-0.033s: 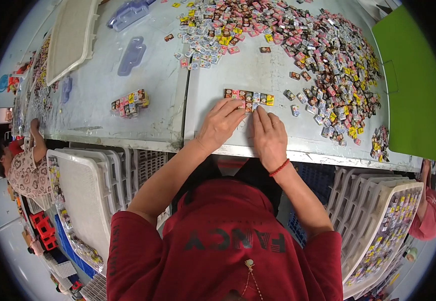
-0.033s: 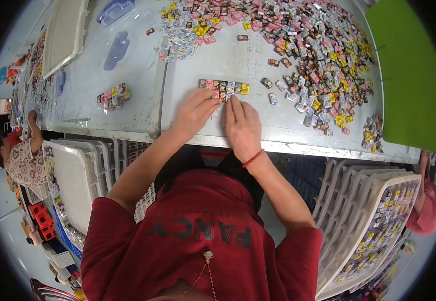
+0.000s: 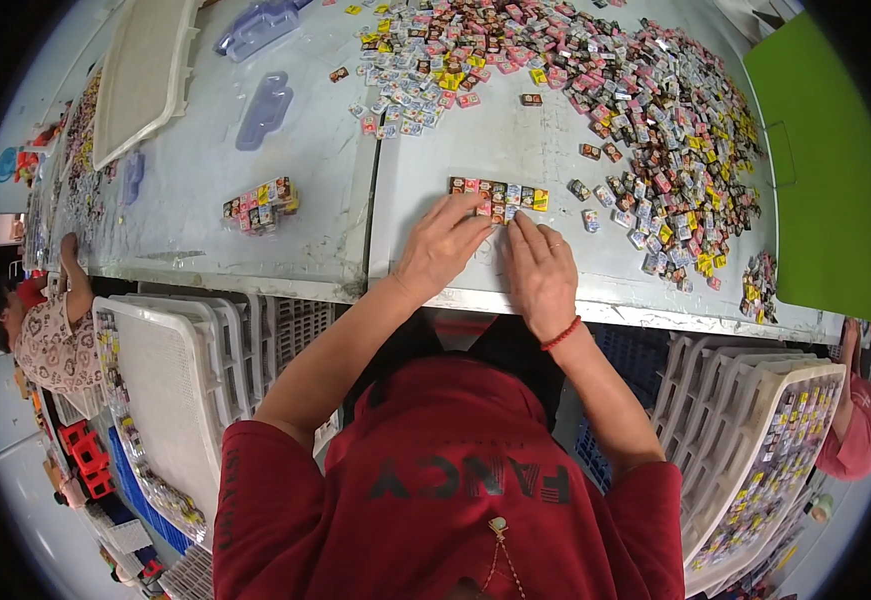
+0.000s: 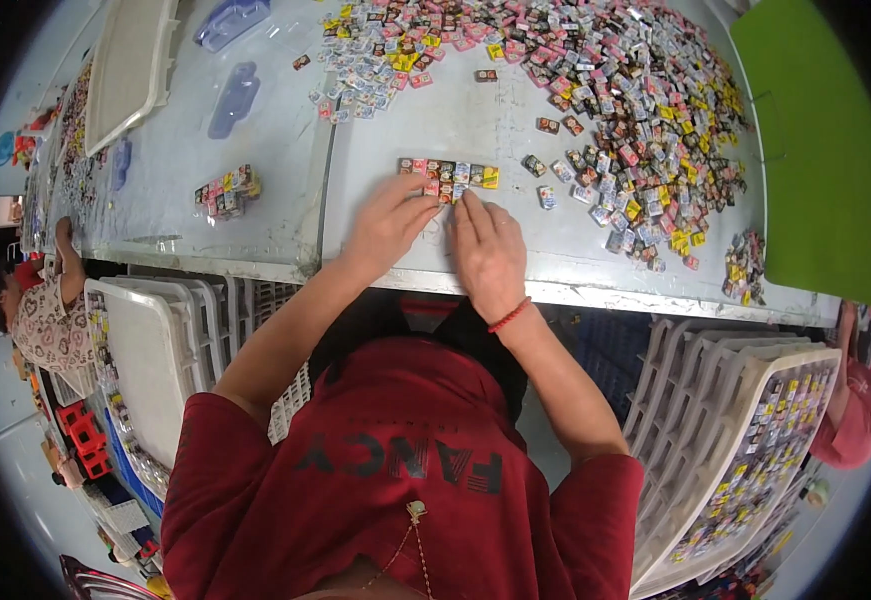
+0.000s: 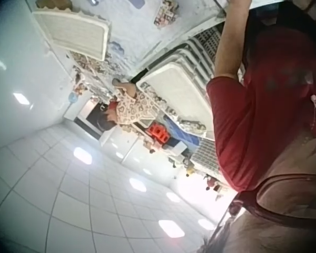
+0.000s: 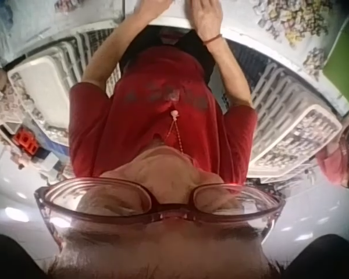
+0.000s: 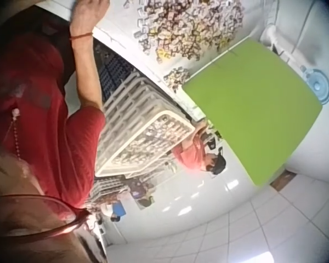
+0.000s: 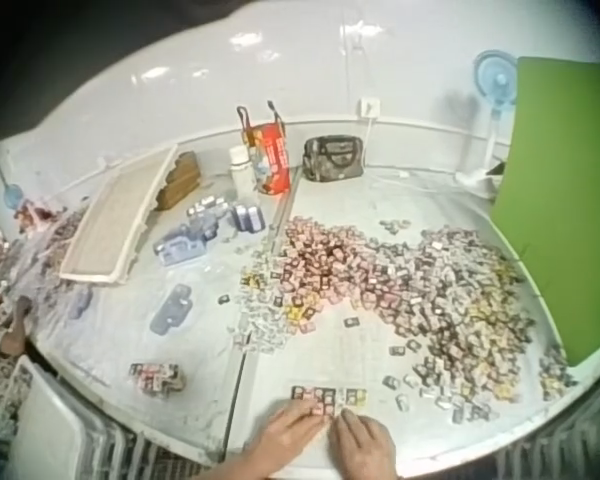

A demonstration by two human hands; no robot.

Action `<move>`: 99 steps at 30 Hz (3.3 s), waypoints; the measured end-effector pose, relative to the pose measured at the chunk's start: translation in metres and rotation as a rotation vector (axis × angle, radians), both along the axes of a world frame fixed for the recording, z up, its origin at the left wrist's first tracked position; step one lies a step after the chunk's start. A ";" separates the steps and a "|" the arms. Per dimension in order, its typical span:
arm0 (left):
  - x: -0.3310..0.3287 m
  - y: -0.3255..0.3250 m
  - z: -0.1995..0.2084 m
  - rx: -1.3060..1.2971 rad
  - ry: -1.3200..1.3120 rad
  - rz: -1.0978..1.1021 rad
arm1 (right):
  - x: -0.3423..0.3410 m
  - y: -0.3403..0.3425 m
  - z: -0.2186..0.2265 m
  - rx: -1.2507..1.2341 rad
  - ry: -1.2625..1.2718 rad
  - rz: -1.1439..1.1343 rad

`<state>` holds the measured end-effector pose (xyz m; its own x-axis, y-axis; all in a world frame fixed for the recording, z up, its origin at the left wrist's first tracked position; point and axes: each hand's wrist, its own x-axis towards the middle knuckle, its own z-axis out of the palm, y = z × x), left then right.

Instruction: Arranging small toy tiles into sets and packaging them into trays.

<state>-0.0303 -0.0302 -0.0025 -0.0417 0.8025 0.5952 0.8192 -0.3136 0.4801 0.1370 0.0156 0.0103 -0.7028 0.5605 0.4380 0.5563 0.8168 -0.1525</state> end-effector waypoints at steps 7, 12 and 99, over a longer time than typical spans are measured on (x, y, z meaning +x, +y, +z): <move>-0.029 -0.007 0.023 0.030 -0.125 0.099 | 0.013 0.016 0.010 -0.386 0.444 -0.163; -0.053 0.008 0.035 -0.706 -0.846 0.207 | 0.018 0.043 0.005 -0.762 0.384 -0.369; -0.247 -0.121 0.021 -0.342 -1.399 0.723 | -0.279 -0.031 0.034 -0.352 -0.454 0.569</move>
<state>-0.2771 -0.1510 0.0182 -0.7813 0.4552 -0.4271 -0.3787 0.1983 0.9040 -0.1420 -0.0152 0.0444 -0.9889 0.1152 -0.0940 0.1392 0.9397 -0.3123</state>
